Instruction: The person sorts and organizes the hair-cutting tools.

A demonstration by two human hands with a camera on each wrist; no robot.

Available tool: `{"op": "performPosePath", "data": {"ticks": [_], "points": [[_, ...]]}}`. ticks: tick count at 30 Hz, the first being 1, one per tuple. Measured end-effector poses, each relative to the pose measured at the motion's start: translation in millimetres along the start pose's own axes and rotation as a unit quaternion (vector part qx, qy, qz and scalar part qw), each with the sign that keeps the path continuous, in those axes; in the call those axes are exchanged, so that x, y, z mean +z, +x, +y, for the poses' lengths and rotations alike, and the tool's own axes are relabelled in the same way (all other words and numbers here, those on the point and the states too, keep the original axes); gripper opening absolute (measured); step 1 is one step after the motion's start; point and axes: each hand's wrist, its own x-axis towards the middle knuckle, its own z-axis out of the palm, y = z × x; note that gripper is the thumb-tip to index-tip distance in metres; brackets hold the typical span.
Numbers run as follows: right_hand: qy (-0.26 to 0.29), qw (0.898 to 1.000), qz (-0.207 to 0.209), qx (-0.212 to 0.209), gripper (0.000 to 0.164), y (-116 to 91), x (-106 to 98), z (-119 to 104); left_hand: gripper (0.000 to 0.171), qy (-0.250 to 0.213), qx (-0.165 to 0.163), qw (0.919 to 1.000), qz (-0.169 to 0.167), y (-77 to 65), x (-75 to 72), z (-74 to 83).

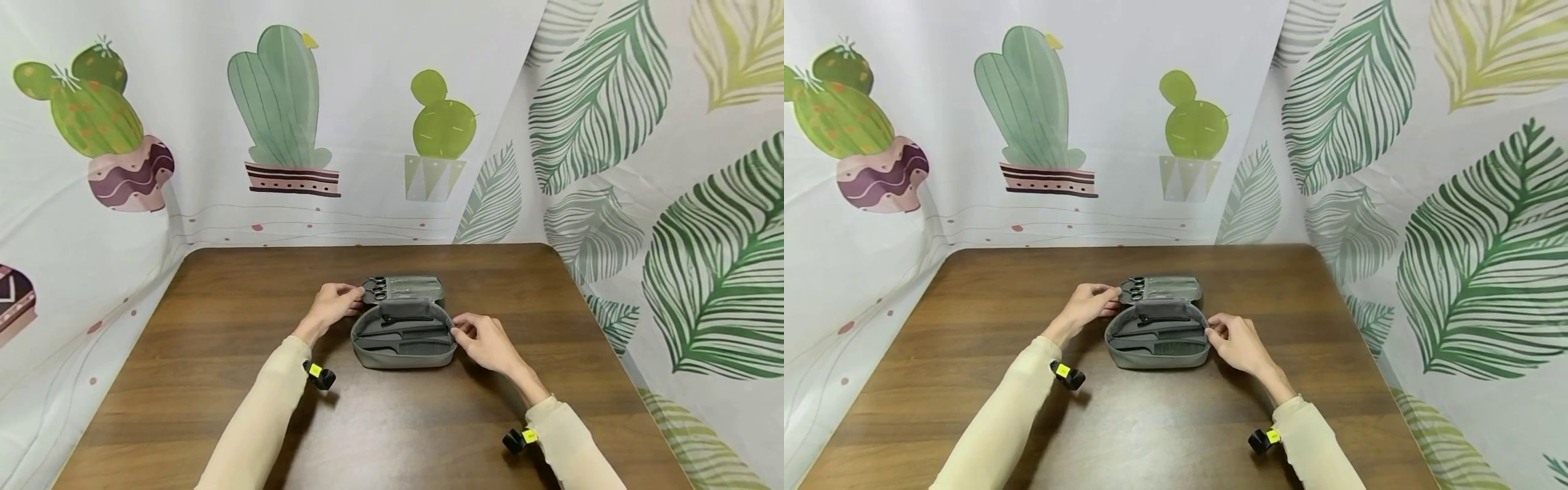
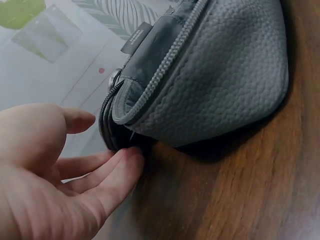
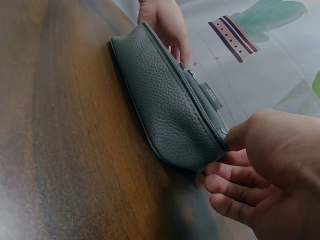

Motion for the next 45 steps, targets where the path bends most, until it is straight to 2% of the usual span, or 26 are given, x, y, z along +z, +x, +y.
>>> {"op": "performPosePath", "data": {"ticks": [2,4,7,13,20,29,36,45], "points": [[0.001,1.0,-0.001,0.001,0.019,0,0,0,0.043,-0.034,-0.014,0.9993,-0.007,2.8,2.4,-2.4],[0.003,1.0,-0.003,0.001,0.019,0,0,0,0.041,-0.047,-0.022,0.9986,-0.01,4.3,4.4,-4.1],[0.005,1.0,-0.005,0.004,0.019,-1,0,0,0.038,-0.063,-0.023,0.9977,-0.012,5.6,6.3,-6.3],[0.005,1.0,-0.006,0.008,0.02,-1,0,0,0.029,-0.129,-0.025,0.9911,-0.019,6.3,6.2,-10.1],[0.006,1.0,-0.006,0.009,0.02,0,0,0,0.023,-0.152,-0.013,0.9882,-0.02,4.7,6.0,-10.1],[0.004,1.0,-0.002,0.013,0.02,-1,-1,0,0.04,-0.139,0.029,0.9898,0.003,3.7,5.3,-5.6],[0.003,1.0,0.006,0.005,0.018,0,1,2,0.039,-0.087,0.076,0.9932,0.002,-0.5,3.0,1.3],[0.008,1.0,0.011,0.005,0.017,-1,2,3,0.035,-0.022,0.146,0.989,0.006,-8.4,0.2,8.6]]}}
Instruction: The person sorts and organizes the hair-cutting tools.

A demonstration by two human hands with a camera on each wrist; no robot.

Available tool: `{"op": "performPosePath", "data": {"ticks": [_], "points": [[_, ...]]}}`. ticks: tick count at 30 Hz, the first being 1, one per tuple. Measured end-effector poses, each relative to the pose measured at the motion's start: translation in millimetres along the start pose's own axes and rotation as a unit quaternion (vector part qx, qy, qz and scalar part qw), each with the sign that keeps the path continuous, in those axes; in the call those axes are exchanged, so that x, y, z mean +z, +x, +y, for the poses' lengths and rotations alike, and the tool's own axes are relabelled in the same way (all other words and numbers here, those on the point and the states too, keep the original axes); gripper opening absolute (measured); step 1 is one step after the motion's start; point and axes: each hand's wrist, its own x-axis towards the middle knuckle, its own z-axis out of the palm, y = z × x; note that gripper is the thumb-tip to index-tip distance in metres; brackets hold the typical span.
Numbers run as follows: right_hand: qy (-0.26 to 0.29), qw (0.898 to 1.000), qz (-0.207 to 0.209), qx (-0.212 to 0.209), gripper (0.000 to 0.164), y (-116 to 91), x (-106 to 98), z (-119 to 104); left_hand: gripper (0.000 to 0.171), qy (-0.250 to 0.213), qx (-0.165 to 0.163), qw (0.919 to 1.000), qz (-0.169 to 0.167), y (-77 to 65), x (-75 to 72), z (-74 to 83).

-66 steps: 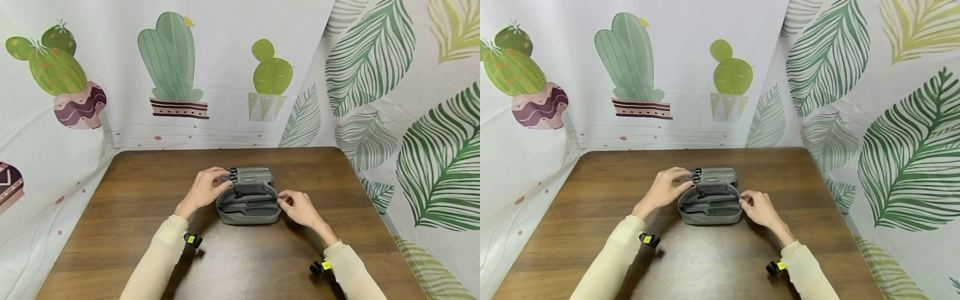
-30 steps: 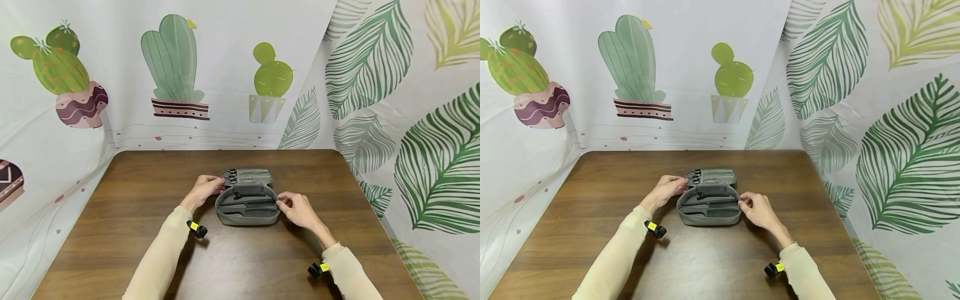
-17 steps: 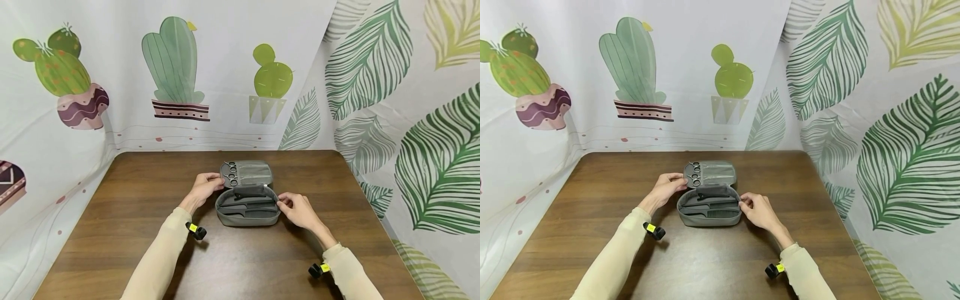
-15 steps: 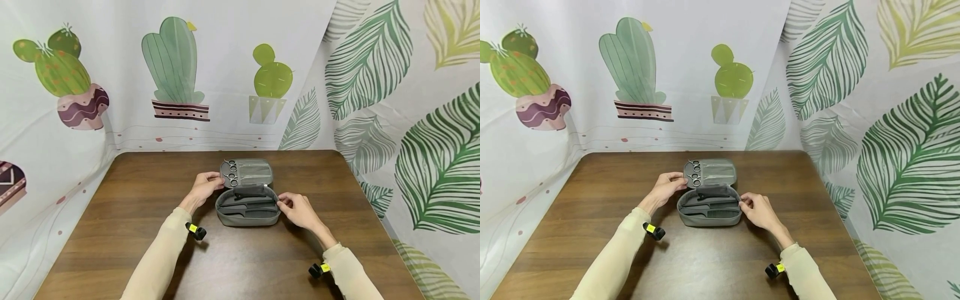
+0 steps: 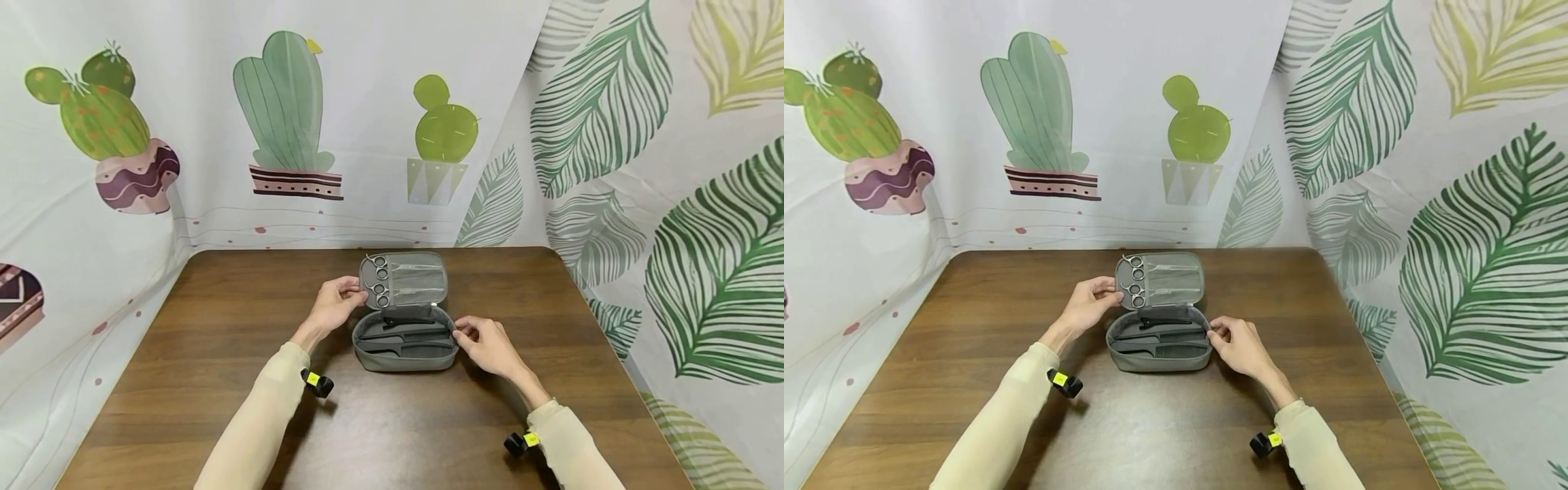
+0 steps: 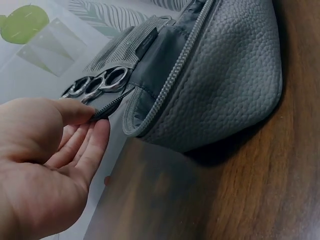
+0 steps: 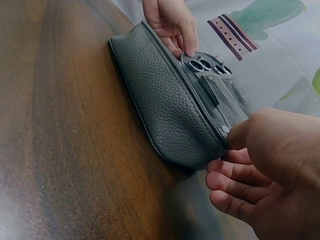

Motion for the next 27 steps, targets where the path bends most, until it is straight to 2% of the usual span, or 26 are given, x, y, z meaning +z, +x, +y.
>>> {"op": "performPosePath", "data": {"ticks": [5,9,16,27], "points": [[0.002,1.0,0.001,-0.001,0.017,1,0,0,0.034,0.068,0.022,0.9973,0.017,-3.9,-1.7,5.7],[0.004,1.0,0.009,-0.004,0.016,1,1,1,0.033,0.102,0.04,0.9937,0.025,-6.7,-2.0,9.9],[0.015,0.999,0.037,0.0,0.011,0,4,4,0.031,0.138,0.081,0.9861,0.045,-11.4,-0.5,12.8],[0.022,0.999,0.04,0.002,0.011,-1,3,2,0.023,0.181,0.136,0.9724,0.058,-19.1,1.0,10.9]]}}
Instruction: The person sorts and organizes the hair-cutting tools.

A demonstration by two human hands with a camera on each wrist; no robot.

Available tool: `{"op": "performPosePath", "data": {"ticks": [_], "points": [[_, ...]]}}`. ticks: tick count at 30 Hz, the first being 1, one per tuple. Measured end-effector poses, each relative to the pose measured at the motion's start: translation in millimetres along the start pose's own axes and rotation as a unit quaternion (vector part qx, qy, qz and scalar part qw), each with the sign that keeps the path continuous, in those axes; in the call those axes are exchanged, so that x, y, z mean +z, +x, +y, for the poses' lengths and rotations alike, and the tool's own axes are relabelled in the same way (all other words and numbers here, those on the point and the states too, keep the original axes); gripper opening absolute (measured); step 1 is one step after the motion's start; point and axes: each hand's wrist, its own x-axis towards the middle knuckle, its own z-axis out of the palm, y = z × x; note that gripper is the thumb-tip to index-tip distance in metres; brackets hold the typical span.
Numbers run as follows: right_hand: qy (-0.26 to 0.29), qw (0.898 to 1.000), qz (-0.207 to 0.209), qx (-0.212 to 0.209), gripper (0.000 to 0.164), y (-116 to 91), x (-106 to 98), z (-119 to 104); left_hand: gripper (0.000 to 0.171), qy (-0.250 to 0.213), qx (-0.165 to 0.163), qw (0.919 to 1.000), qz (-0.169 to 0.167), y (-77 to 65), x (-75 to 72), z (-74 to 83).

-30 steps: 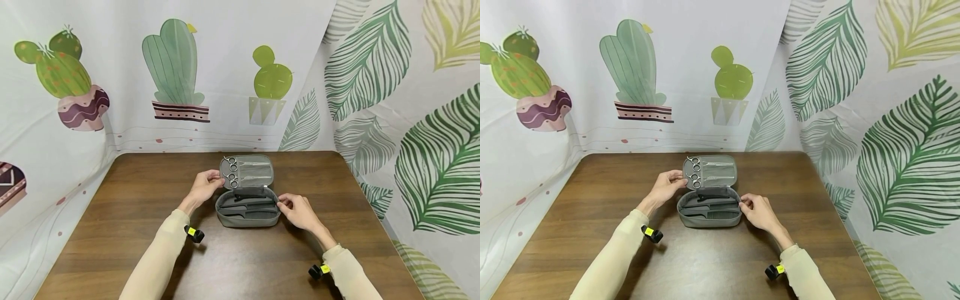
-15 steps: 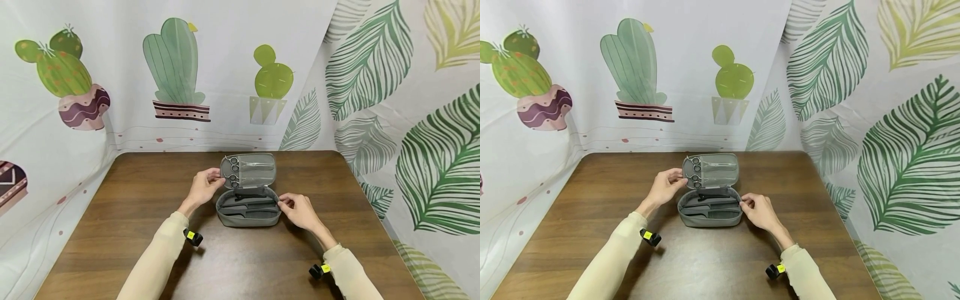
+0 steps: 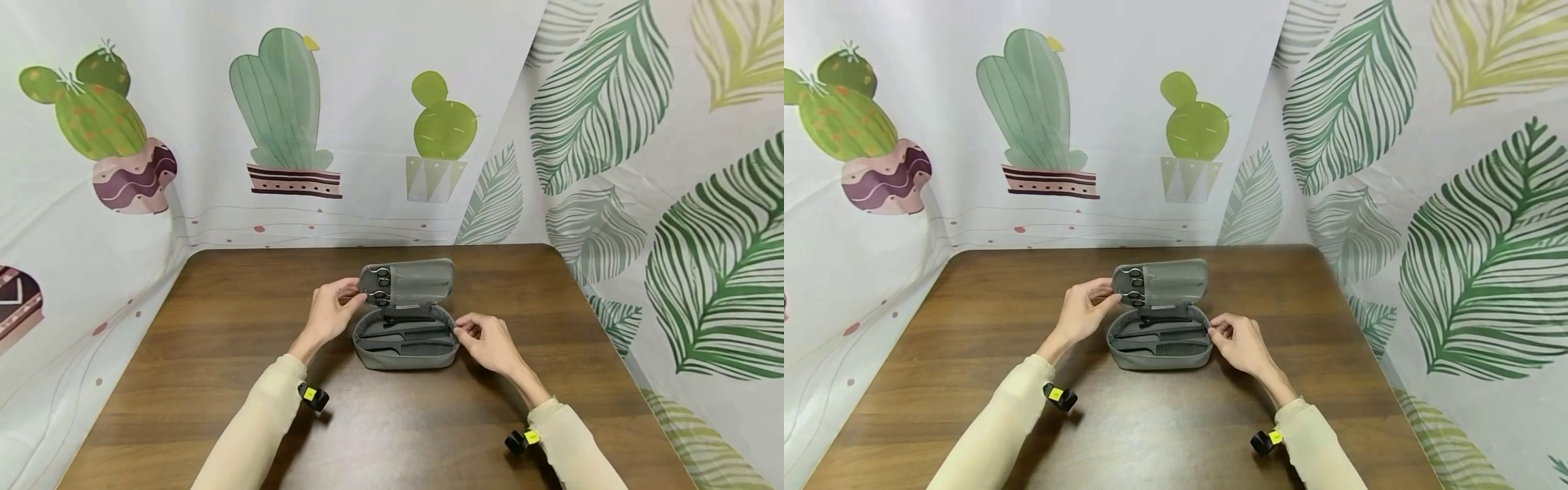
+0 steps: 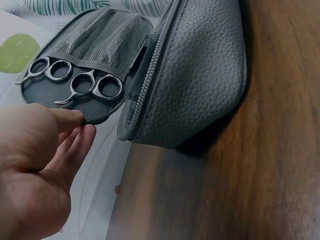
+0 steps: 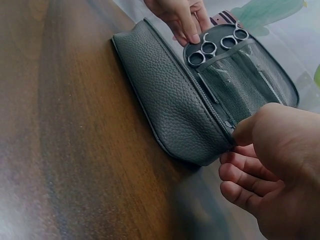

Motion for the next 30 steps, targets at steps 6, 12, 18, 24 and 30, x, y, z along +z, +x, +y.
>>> {"op": "performPosePath", "data": {"ticks": [6,12,18,24,30], "points": [[-0.002,1.0,-0.006,-0.001,0.011,1,-1,-1,0.021,0.011,0.026,0.9996,0.0,-4.9,-0.3,1.0],[0.0,1.0,-0.011,0.0,0.011,1,-1,-1,0.02,0.008,0.05,0.9987,-0.003,-6.9,0.0,0.1],[0.006,1.0,-0.015,0.004,0.011,1,-2,-1,0.02,0.008,0.067,0.9976,-0.009,-9.1,-0.9,0.6],[0.006,1.0,-0.015,0.004,0.011,2,-2,-1,0.018,0.015,0.095,0.9951,-0.024,-9.2,-2.9,-0.5],[0.006,1.0,-0.018,0.007,0.011,1,-2,-1,0.022,0.016,0.124,0.9913,-0.04,-11.8,-5.6,-0.4]]}}
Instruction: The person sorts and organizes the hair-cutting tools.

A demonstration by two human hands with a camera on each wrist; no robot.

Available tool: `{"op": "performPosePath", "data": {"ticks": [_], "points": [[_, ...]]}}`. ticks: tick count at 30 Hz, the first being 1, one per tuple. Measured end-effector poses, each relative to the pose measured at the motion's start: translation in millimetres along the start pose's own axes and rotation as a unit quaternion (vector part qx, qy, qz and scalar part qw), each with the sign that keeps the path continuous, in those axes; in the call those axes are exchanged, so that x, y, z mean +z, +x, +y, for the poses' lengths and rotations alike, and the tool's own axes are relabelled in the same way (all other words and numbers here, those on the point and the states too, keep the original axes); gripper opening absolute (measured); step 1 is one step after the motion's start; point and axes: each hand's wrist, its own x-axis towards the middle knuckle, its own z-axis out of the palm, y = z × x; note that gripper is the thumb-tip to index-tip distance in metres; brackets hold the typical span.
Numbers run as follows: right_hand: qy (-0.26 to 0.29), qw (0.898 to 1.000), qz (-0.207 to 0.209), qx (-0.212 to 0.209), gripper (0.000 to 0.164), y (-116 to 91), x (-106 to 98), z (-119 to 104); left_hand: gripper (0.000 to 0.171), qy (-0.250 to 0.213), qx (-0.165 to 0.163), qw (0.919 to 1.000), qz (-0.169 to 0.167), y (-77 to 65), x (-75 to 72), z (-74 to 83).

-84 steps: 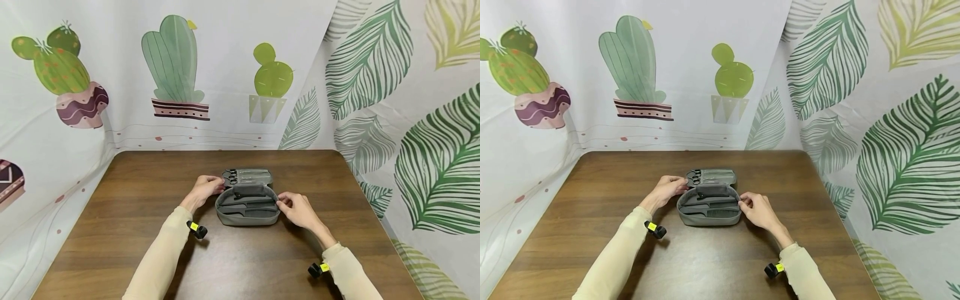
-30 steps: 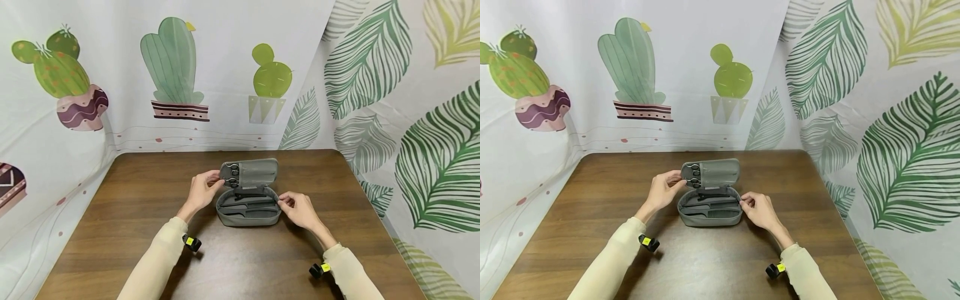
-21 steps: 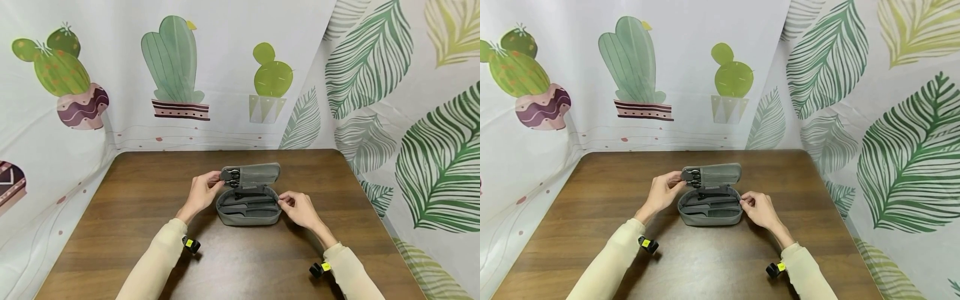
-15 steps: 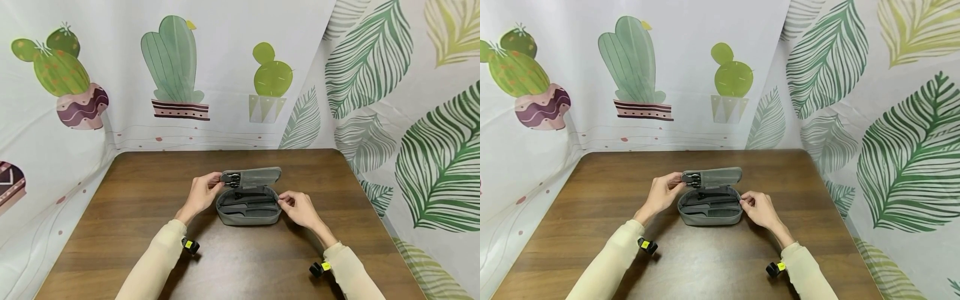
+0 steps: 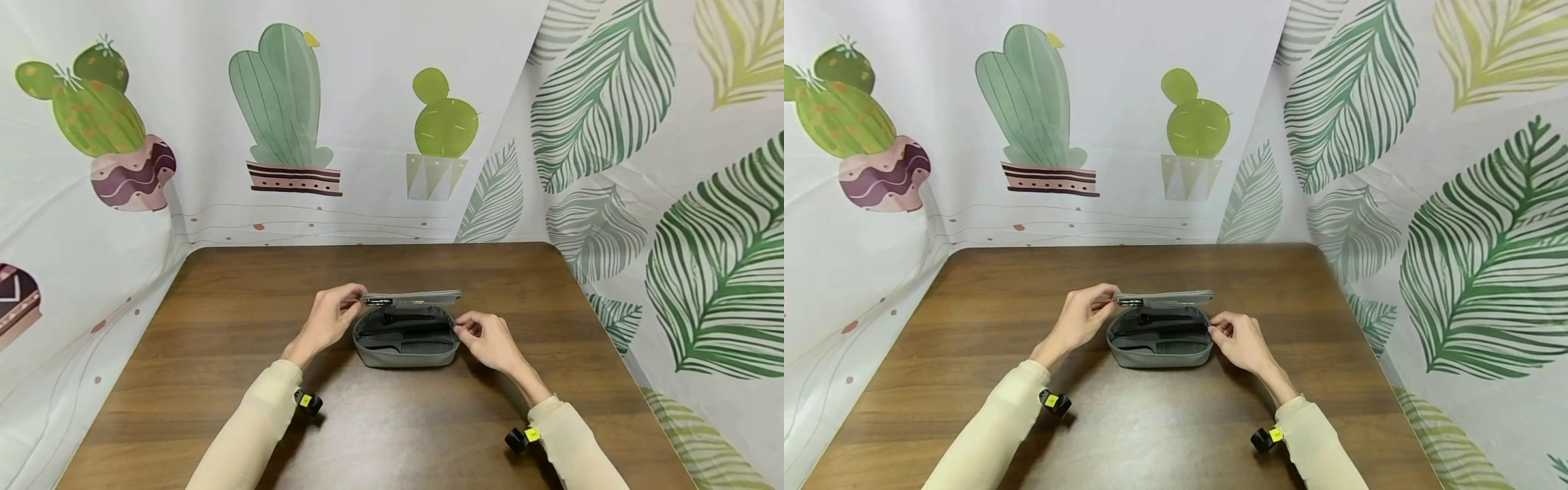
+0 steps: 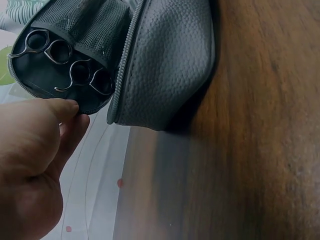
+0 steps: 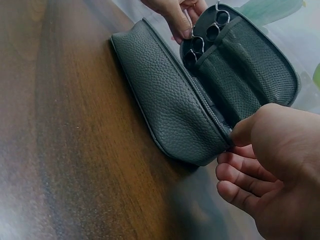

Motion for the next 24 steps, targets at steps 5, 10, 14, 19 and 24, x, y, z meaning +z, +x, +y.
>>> {"op": "performPosePath", "data": {"ticks": [5,10,14,19,24], "points": [[0.003,1.0,0.0,0.004,0.012,0,1,0,0.026,0.001,0.02,0.9998,-0.007,-2.0,-0.8,-1.7],[0.003,1.0,0.004,0.001,0.012,0,1,0,0.027,0.004,0.046,0.9987,-0.024,-3.3,-0.9,-6.7],[0.002,1.0,0.007,-0.002,0.009,-1,1,0,0.028,0.003,0.067,0.997,-0.037,-5.3,-1.2,-8.2],[-0.003,1.0,0.006,-0.008,0.005,-1,0,1,0.029,0.012,0.093,0.9947,-0.042,-6.8,-1.7,-8.2],[-0.009,1.0,0.005,-0.001,0.009,0,0,1,0.032,0.025,0.108,0.9927,-0.047,-7.8,-1.6,-12.1]]}}
